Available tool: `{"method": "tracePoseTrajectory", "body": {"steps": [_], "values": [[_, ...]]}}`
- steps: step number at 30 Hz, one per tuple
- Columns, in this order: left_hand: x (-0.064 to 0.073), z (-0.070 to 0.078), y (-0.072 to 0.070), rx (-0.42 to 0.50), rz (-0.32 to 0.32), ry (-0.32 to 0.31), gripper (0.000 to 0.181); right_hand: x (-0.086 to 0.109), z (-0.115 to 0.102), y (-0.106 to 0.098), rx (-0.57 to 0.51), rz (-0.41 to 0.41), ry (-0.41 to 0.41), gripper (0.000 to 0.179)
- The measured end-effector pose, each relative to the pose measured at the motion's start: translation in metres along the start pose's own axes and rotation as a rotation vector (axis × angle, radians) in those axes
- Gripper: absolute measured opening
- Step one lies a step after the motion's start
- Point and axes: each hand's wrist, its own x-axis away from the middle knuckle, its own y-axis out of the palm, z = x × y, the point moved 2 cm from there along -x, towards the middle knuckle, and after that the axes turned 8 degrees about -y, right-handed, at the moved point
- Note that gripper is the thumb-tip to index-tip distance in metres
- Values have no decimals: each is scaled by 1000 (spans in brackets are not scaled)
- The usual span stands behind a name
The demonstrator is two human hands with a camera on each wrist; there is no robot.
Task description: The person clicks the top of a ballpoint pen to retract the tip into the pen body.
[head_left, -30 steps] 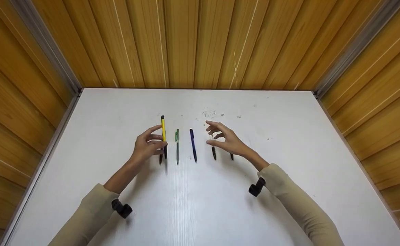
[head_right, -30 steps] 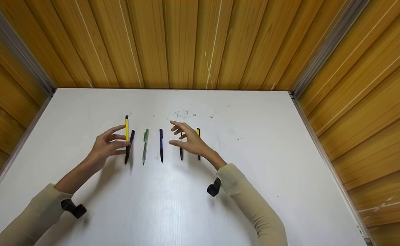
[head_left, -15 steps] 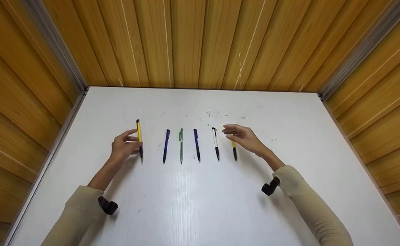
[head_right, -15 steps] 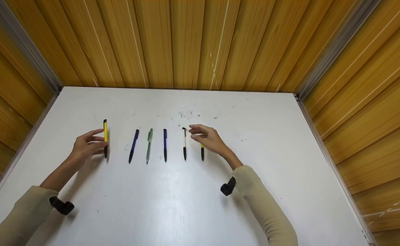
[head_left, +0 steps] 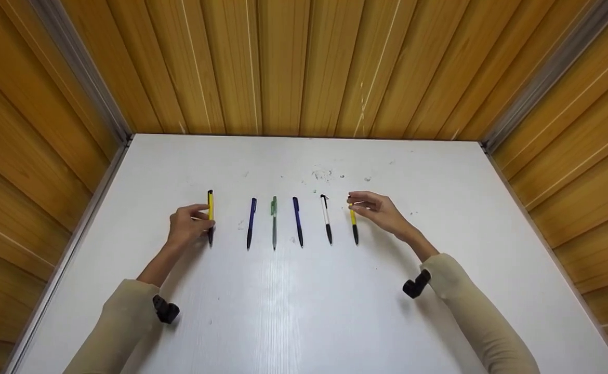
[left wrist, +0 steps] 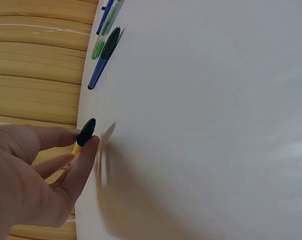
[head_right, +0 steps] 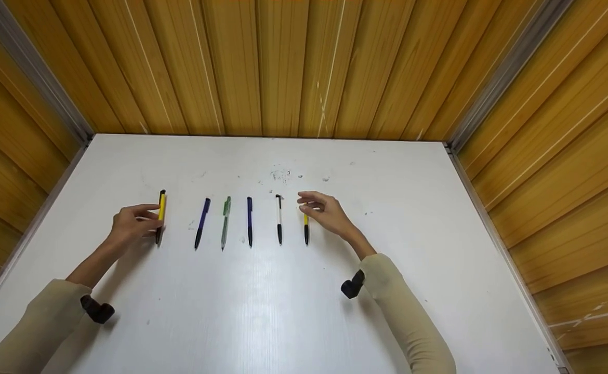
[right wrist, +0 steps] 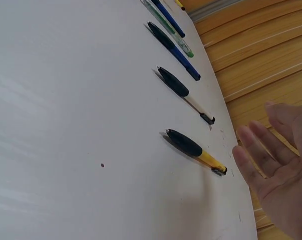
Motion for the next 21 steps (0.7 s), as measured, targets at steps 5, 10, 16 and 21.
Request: {"method": "tracePoseTrajectory", "body": {"steps": [5,10,16,21], "values": [[3,-1,3,-80,-16,17,45,2,-1,-2,0,5,-4,45],[2,-4,4,-115,-15,36,43,4,0,-4,-6,7,-4,46],[3,-8,5,-110,-2,42,41,5,2,-7,-12,5,13,48],[6,-7,8,-88,92,54,37,8,0,-16,-16,35,34,46]]}}
